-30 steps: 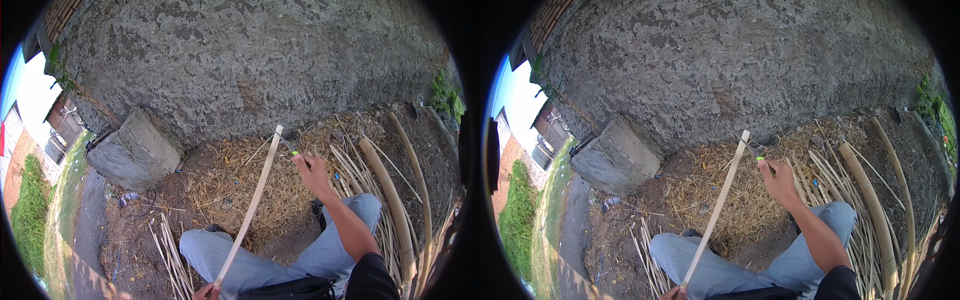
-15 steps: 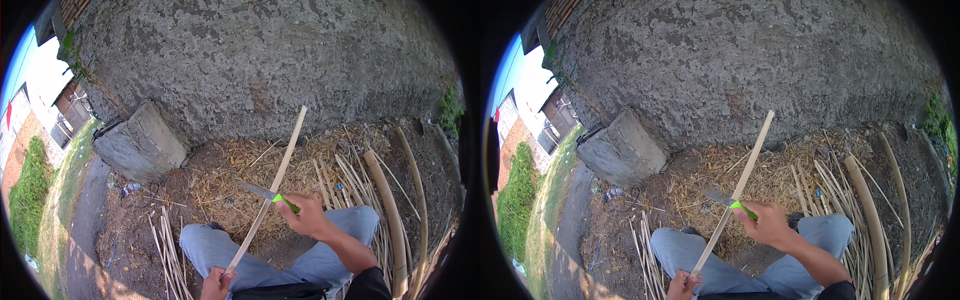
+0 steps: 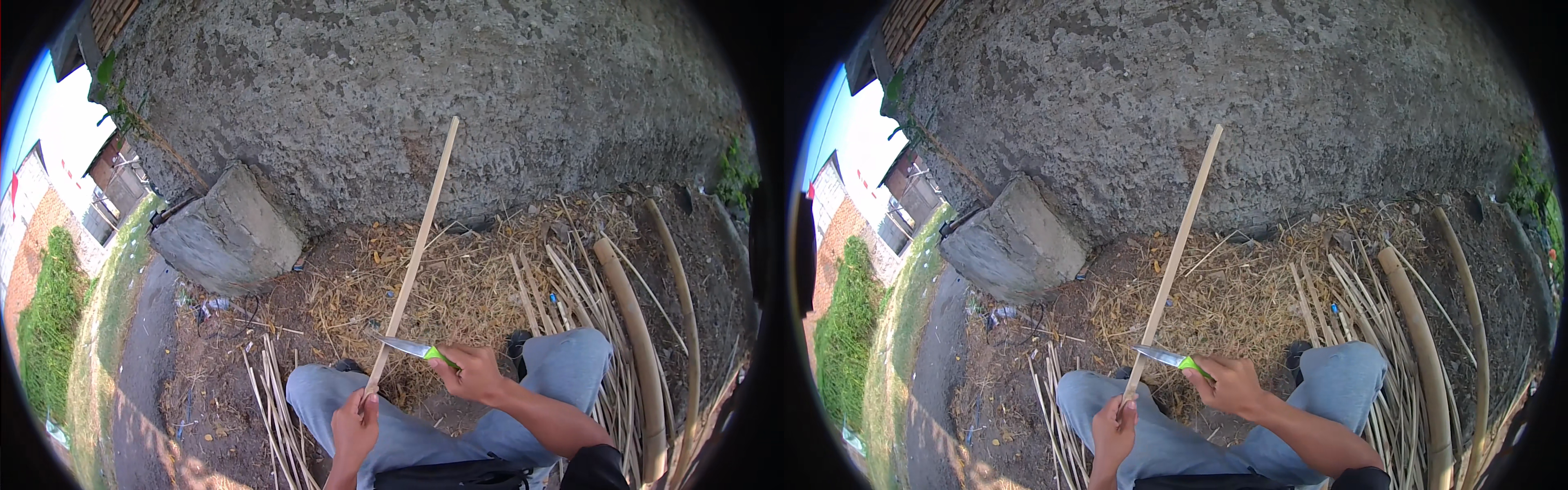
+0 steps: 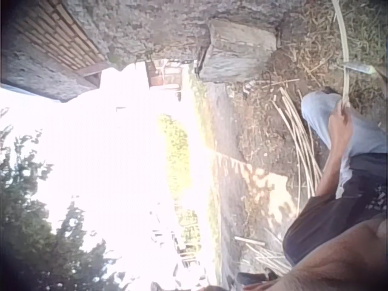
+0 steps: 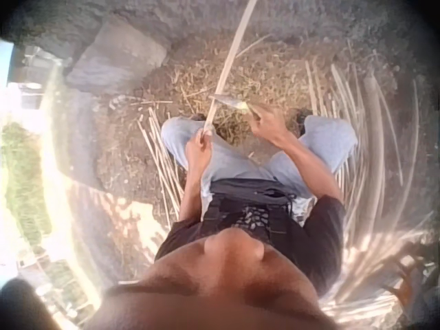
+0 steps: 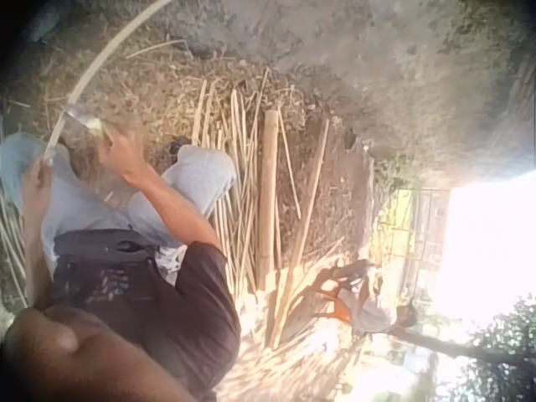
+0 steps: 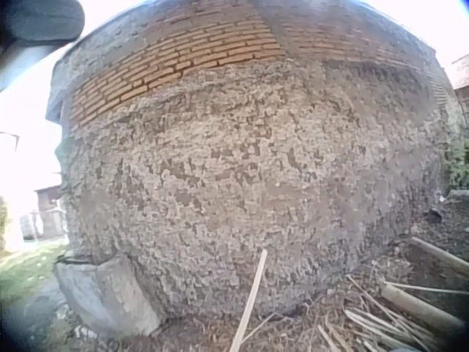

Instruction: The person splits a bamboo stick by hand, scrapes along its length with a knife, and bends it with both hands.

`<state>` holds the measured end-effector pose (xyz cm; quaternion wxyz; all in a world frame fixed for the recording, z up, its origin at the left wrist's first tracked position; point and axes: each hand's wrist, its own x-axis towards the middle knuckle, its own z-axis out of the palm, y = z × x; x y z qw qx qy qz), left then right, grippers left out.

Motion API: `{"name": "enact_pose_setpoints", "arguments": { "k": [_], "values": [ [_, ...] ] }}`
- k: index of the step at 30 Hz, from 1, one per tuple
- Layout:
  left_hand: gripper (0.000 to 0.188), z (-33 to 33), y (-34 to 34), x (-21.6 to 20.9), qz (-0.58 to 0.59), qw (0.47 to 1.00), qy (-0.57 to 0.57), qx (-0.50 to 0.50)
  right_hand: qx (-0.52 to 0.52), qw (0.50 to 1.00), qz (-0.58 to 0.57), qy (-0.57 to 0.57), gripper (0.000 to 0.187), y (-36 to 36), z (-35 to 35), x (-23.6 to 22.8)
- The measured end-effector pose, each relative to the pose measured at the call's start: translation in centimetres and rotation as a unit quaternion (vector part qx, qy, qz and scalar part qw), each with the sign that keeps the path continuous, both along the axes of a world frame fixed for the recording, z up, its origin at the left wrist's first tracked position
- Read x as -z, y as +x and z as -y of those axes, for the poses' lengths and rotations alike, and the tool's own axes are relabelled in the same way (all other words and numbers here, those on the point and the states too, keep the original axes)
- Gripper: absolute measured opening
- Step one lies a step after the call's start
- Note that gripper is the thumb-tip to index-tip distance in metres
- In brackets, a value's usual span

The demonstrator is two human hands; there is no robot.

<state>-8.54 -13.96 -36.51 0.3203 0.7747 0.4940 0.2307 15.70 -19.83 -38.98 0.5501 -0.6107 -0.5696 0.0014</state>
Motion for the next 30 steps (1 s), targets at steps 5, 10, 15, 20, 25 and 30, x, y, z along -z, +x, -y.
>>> {"name": "enact_pose_setpoints", "arguments": {
  "k": [5, 10, 15, 20, 25, 30],
  "values": [
    [0.019, -0.1, 1.9, 0.0, 0.058, 0.992, -0.093, 0.064, -0.022, 0.995, 0.093, -0.021, 0.026, -0.5, -0.1, 0.3],
    [0.019, 0.0, 1.7, 1.1, 0.076, 0.990, -0.073, 0.091, -0.012, 0.995, 0.097, -0.033, 0.025, 0.3, -0.4, 0.0],
    [0.022, 0.6, 1.5, 0.2, 0.052, 0.983, -0.132, 0.119, -0.027, 0.993, 0.113, -0.019, 0.026, -0.9, -0.4, 1.3],
    [0.015, 0.3, 0.8, 1.5, -0.016, 0.991, 0.065, 0.114, -0.044, 0.988, 0.139, -0.047, 0.027, -1.7, -0.2, 1.0],
    [0.017, 0.6, 0.9, 2.0, 0.019, 0.996, 0.056, 0.064, -0.033, 0.991, 0.126, -0.011, 0.026, -1.9, -0.5, 1.6],
    [0.022, 0.9, 1.6, 1.2, 0.088, 0.996, 0.009, 0.011, -0.036, 0.985, 0.166, -0.012, 0.026, -2.3, -0.2, 1.6]
  ]
}}
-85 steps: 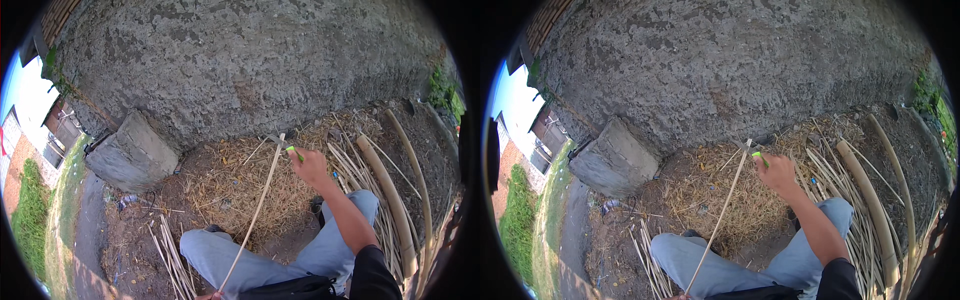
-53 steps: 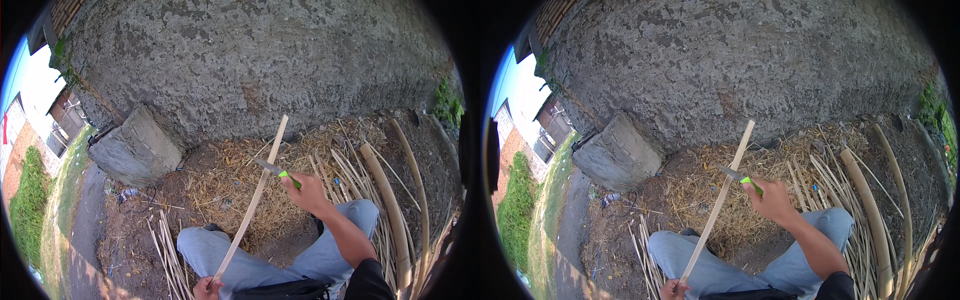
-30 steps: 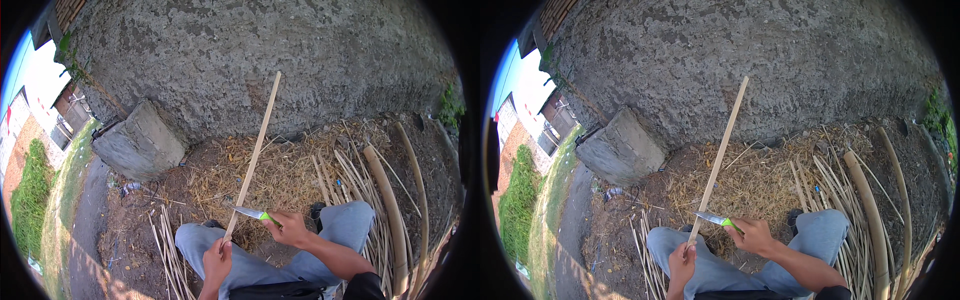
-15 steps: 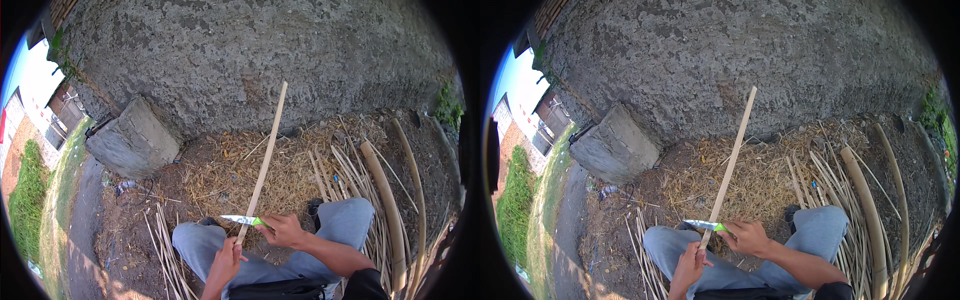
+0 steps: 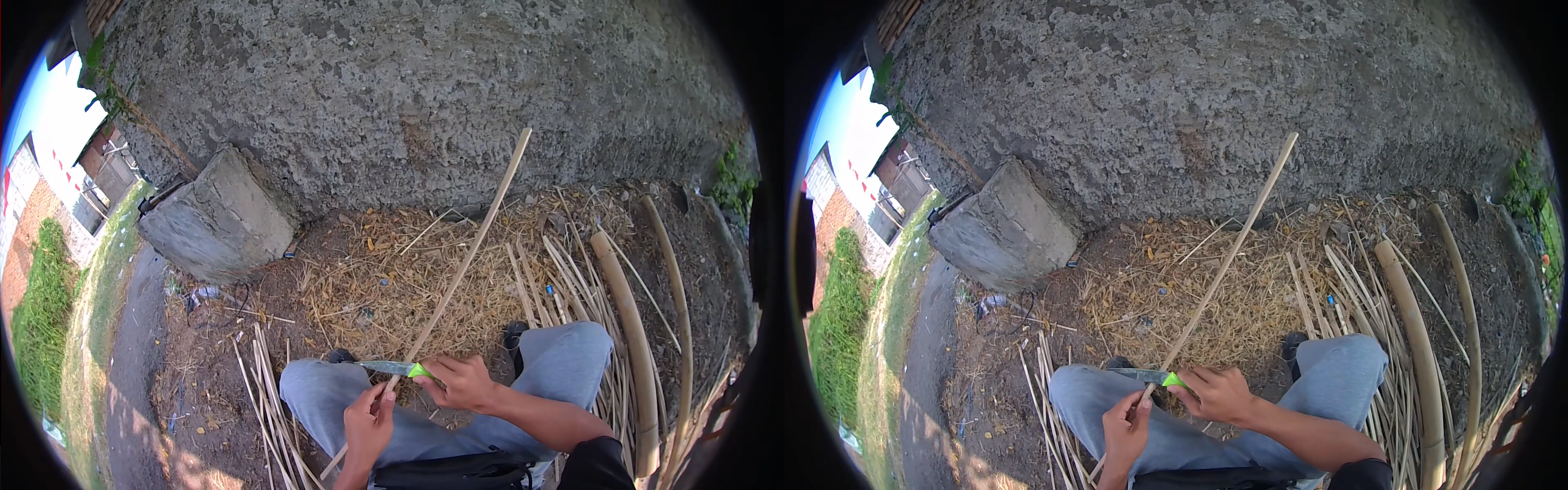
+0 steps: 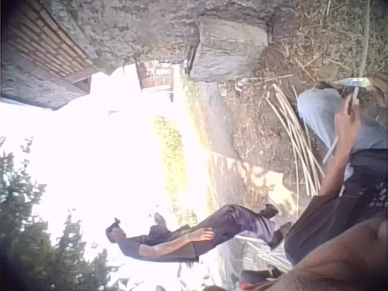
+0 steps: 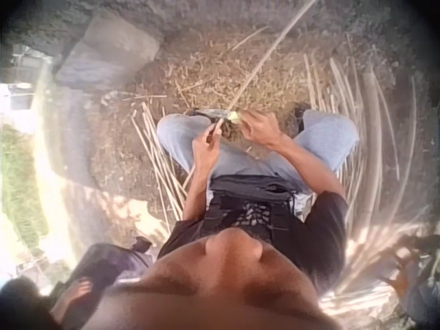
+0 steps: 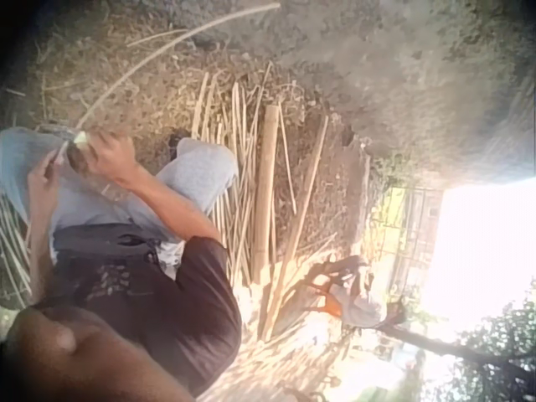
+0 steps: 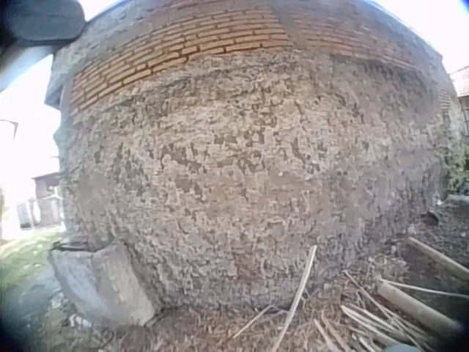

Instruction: The person splits a bamboo stick by hand, scrapes along its length with a knife, and bends it with both hands.

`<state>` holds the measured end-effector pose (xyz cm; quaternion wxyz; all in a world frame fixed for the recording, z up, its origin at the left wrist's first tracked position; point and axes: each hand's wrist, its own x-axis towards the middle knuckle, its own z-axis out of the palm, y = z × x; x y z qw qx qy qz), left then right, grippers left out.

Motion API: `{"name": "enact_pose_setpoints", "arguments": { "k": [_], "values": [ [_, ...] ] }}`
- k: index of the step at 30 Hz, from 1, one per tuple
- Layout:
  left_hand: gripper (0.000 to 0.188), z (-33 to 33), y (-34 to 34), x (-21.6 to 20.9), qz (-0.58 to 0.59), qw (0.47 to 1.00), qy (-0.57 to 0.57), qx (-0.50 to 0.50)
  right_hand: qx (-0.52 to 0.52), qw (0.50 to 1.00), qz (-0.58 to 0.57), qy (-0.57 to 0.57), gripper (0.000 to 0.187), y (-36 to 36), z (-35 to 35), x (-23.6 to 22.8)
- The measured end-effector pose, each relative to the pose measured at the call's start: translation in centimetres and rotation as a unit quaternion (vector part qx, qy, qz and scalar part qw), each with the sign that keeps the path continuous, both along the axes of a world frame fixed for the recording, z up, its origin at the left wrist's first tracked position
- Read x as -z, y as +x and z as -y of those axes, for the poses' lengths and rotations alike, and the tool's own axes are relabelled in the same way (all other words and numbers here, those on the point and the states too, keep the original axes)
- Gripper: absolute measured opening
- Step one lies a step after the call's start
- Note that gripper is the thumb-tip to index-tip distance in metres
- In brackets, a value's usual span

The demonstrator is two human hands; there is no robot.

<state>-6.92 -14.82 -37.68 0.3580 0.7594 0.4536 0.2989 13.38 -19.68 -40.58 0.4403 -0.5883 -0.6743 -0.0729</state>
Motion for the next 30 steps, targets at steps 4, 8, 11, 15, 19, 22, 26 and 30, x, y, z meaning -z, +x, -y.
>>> {"name": "enact_pose_setpoints", "arguments": {
  "k": [4, 8, 11, 15, 19, 22, 26, 30],
  "values": [
    [0.026, 0.0, 0.1, -0.5, 0.034, 0.996, -0.080, -0.004, 0.003, 1.000, -0.004, -0.006, 0.025, 0.2, 0.1, -0.3],
    [0.028, -0.1, -0.1, -0.5, 0.061, 0.992, -0.110, 0.003, 0.038, 0.999, -0.038, -0.005, 0.026, 0.6, -0.1, -0.4],
    [0.027, 0.2, 0.0, -0.3, 0.098, 0.978, -0.186, -0.006, 0.021, 1.000, -0.013, 0.001, 0.027, 0.3, 0.4, -0.4],
    [0.027, 0.1, 0.0, -0.2, 0.087, 0.982, -0.169, -0.001, -0.009, 0.999, 0.041, -0.028, 0.027, -0.6, 1.3, -0.8],
    [0.023, 1.0, 0.5, -0.3, 0.137, 0.976, -0.168, -0.016, 0.080, 0.997, -0.020, 0.013, 0.024, 1.3, 0.0, -1.7],
    [0.023, 1.0, 0.2, 0.3, 0.139, 0.974, -0.180, -0.025, 0.098, 0.995, -0.023, 0.000, 0.024, 2.0, -0.2, -2.0],
    [0.024, 0.8, -0.1, 0.9, 0.143, 0.977, -0.155, -0.011, 0.024, 0.999, 0.040, -0.020, 0.023, 0.7, 1.1, -1.9],
    [0.029, 0.7, -1.7, 1.2, 0.148, 0.978, -0.146, -0.017, 0.138, 0.987, -0.080, 0.020, 0.021, 3.4, -0.5, -2.9]
  ]
}}
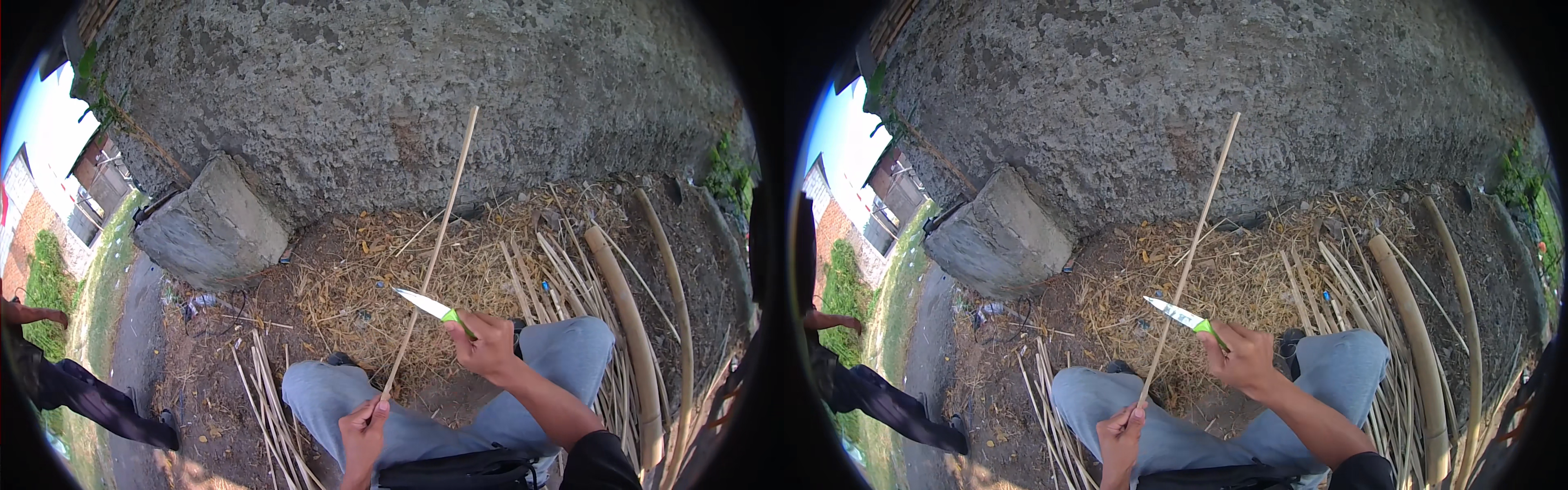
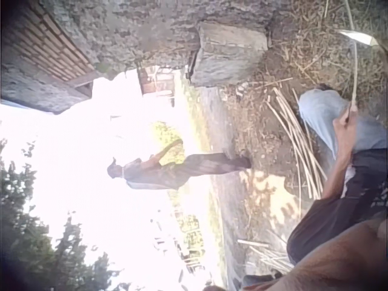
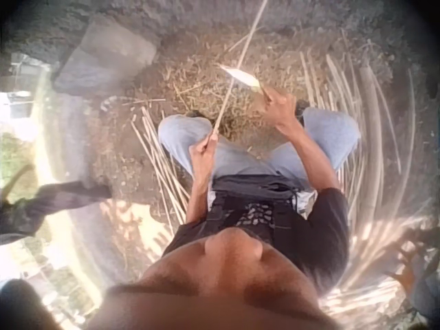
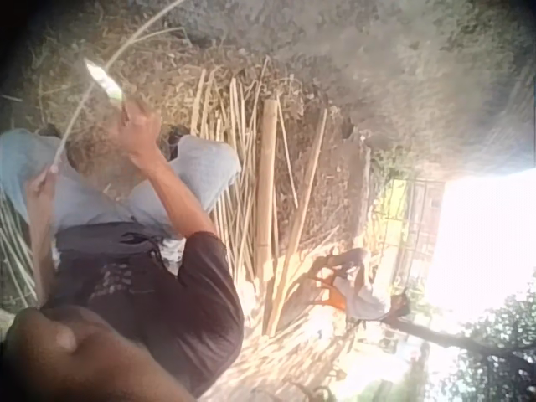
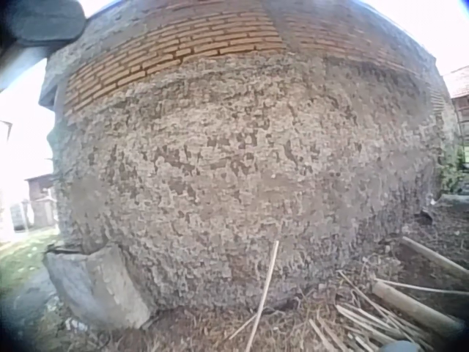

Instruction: The person splits a bamboo stick by hand, scrapes along its length with a knife, and bends it with both hands.

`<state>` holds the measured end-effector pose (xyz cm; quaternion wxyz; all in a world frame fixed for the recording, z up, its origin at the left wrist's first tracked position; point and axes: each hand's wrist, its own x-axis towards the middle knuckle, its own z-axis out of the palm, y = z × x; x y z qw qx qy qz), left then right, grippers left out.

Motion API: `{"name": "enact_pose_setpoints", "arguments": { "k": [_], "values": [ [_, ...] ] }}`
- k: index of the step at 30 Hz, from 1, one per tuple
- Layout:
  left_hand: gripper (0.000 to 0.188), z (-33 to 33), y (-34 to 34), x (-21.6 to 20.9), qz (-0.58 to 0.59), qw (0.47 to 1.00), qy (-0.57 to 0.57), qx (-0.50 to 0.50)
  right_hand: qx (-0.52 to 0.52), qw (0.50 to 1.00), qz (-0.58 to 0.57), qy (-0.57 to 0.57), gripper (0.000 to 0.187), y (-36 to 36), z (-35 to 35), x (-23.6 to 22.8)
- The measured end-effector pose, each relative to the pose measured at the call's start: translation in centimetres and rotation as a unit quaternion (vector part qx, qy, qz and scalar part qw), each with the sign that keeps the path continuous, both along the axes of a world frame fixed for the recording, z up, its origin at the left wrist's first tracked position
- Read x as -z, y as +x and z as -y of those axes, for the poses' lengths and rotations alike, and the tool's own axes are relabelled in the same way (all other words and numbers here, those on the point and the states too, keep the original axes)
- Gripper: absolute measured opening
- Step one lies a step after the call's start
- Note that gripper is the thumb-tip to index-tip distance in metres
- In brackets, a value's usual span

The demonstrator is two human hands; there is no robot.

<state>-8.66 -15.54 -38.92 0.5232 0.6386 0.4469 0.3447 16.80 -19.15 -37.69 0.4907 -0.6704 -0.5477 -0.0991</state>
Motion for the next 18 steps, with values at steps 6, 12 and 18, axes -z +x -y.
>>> {"name": "enact_pose_setpoints", "arguments": {
  "k": [6, 12, 18],
  "values": [
    [0.030, 0.0, -0.8, 0.3, -0.014, 1.000, 0.000, -0.001, -0.055, 0.995, 0.086, -0.004, 0.019, -1.3, 0.9, 0.2],
    [0.027, 0.7, -1.2, -1.0, -0.038, 0.999, 0.036, 0.013, 0.049, 0.999, -0.007, 0.010, 0.019, 1.4, -0.4, -0.2],
    [0.025, 1.3, 0.2, -3.2, -0.050, 0.998, 0.038, 0.000, 0.031, 0.998, 0.036, 0.041, 0.022, 1.5, -0.4, 0.4]
  ]
}}
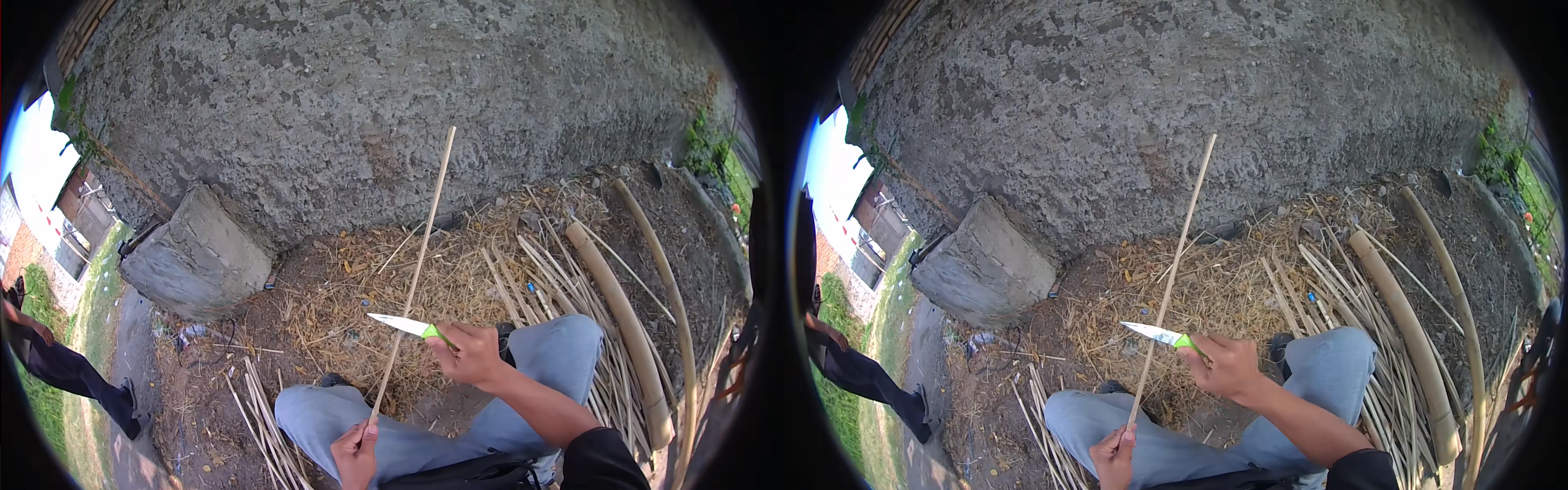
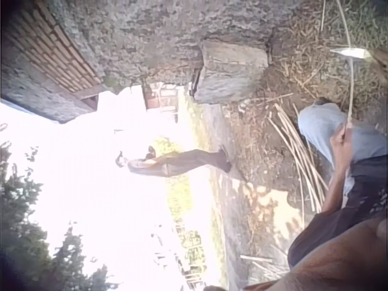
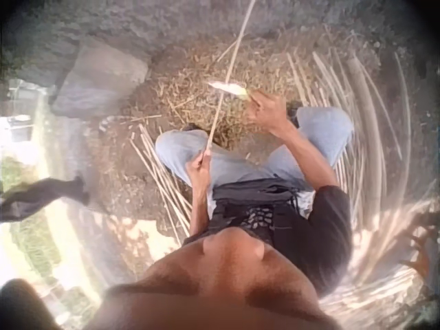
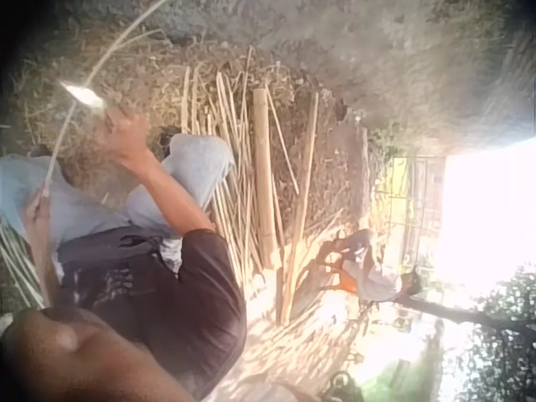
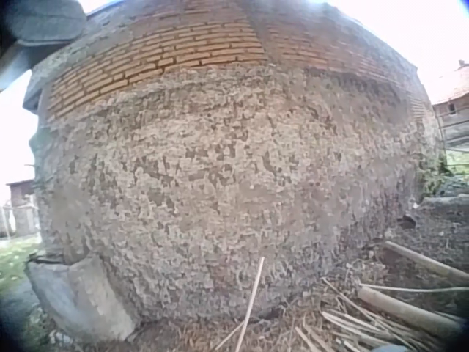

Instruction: The person splits a bamboo stick by hand, scrapes along its length with a knife, and bends it with both hands.

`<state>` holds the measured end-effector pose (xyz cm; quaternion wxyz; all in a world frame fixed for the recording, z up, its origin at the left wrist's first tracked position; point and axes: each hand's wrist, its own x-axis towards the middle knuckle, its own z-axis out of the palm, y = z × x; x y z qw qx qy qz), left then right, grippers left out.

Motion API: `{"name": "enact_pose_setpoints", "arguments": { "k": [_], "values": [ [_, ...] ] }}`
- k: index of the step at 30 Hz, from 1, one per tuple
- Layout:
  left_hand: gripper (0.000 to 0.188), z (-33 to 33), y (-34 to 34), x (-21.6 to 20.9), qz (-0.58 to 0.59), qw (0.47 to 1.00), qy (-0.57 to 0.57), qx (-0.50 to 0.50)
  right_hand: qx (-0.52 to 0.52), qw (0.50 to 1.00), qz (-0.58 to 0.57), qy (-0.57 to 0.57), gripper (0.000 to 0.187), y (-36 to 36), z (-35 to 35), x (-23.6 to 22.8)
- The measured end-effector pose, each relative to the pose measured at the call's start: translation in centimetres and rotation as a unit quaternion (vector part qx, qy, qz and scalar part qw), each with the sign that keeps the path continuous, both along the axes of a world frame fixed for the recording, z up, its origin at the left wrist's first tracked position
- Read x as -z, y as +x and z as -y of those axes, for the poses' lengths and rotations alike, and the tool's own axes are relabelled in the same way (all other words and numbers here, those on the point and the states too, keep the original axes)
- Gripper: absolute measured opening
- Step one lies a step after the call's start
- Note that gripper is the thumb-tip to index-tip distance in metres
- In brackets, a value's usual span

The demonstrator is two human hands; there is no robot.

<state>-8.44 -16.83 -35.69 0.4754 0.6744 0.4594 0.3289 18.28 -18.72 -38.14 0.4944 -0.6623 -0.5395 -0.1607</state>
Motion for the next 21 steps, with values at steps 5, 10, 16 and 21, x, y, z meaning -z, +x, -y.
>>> {"name": "enact_pose_setpoints", "arguments": {
  "k": [5, 10, 16, 21],
  "values": [
    [0.024, -0.5, 0.6, 0.0, -0.018, 0.999, 0.032, 0.000, 0.032, 0.997, 0.062, -0.016, 0.023, 0.4, -0.4, -0.2],
    [0.024, -0.5, 0.4, 0.3, -0.028, 0.999, 0.038, 0.002, -0.018, 0.997, 0.065, -0.043, 0.024, -2.7, 1.0, 0.7],
    [0.024, -0.3, 0.0, 1.2, -0.063, 0.994, 0.086, 0.010, 0.022, 0.999, 0.000, -0.034, 0.024, 0.7, -0.4, 0.2],
    [0.024, -0.4, 0.3, 0.7, -0.056, 0.997, 0.055, 0.011, -0.004, 0.998, 0.040, -0.042, 0.021, -1.5, 0.4, 0.4]
  ]
}}
